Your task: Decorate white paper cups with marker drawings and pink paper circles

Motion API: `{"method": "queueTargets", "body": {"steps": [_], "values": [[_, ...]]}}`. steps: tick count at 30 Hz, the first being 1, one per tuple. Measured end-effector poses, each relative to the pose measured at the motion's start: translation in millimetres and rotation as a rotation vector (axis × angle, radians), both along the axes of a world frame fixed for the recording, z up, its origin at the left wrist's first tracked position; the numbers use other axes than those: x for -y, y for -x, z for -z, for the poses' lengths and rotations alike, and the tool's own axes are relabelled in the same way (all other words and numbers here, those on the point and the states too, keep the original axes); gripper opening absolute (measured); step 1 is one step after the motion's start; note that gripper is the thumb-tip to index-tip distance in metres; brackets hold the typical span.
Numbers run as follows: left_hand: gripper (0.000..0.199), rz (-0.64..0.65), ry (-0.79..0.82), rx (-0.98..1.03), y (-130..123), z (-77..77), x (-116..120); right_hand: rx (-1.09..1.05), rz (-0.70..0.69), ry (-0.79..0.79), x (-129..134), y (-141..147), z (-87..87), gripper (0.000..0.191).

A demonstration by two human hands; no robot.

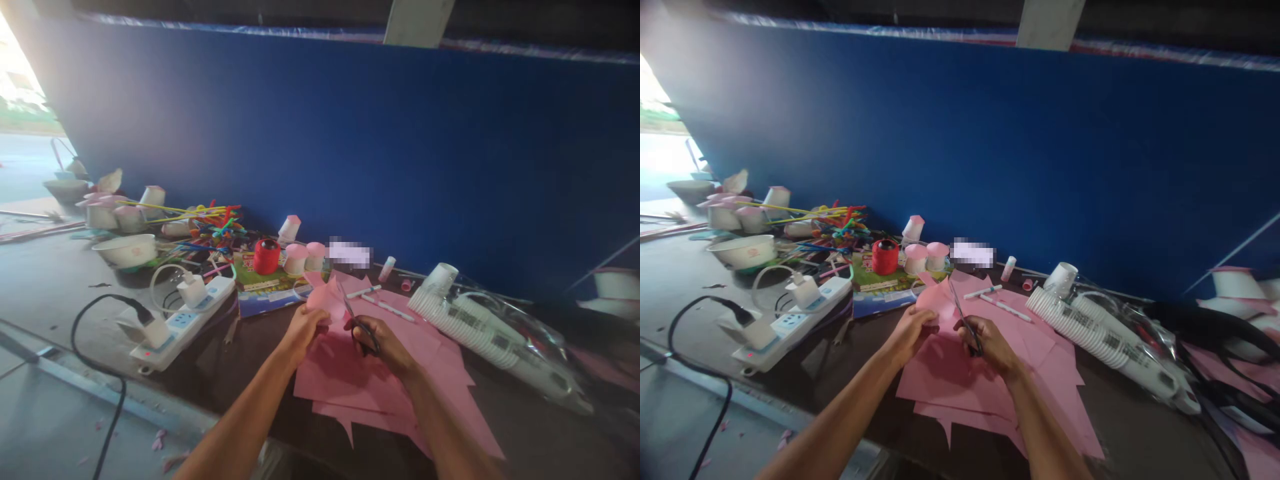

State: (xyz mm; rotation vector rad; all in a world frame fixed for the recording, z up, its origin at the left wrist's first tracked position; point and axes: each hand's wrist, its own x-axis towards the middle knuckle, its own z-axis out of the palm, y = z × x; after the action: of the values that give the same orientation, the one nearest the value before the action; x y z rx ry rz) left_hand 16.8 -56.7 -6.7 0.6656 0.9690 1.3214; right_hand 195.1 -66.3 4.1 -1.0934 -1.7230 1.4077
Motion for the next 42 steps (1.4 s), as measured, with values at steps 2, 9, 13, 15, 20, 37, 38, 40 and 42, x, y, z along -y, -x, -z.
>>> {"method": "queueTargets", "body": {"steps": [2, 9, 13, 15, 20, 37, 38, 40, 42], "values": [[0.015, 0.009, -0.013, 0.054, 0.7, 0.6, -0.7, 0.001, 0.003, -0.005, -0.7, -0.7, 2.2, 0.04], [0.026, -0.119, -0.039, 0.165, 4.7, -0.8, -6.4, -0.089, -0.051, 0.019, -2.1, -8.6, 3.3, 0.039], [0.026, -0.104, -0.059, 0.164, 5.5, -1.3, -6.4, -0.134, -0.144, 0.088, 0.1, -14.7, -1.5, 0.039], [0.025, -0.089, -0.065, 0.155, 5.0, -1.6, -5.4, -0.152, -0.175, 0.102, 1.3, -16.1, -3.1, 0.039], [0.019, -0.012, -0.053, 0.114, 1.4, -0.9, -2.4, -0.163, -0.187, 0.121, 1.3, -14.0, -2.8, 0.041], [0.013, 0.035, 0.013, -0.017, -1.8, 4.6, -2.1, -0.114, -0.075, 0.052, -1.2, -5.7, 7.2, 0.041], [0.012, 0.037, 0.023, -0.032, -1.8, 4.9, -1.8, -0.116, -0.071, 0.046, -1.5, -5.6, 7.8, 0.04], [0.012, 0.038, 0.042, -0.058, -1.7, 4.4, -1.3, -0.12, -0.057, 0.037, -1.8, -5.5, 8.7, 0.04], [0.013, 0.036, 0.056, -0.073, -1.9, 2.8, -0.7, -0.12, -0.046, 0.037, -1.8, -5.3, 8.8, 0.039]]}}
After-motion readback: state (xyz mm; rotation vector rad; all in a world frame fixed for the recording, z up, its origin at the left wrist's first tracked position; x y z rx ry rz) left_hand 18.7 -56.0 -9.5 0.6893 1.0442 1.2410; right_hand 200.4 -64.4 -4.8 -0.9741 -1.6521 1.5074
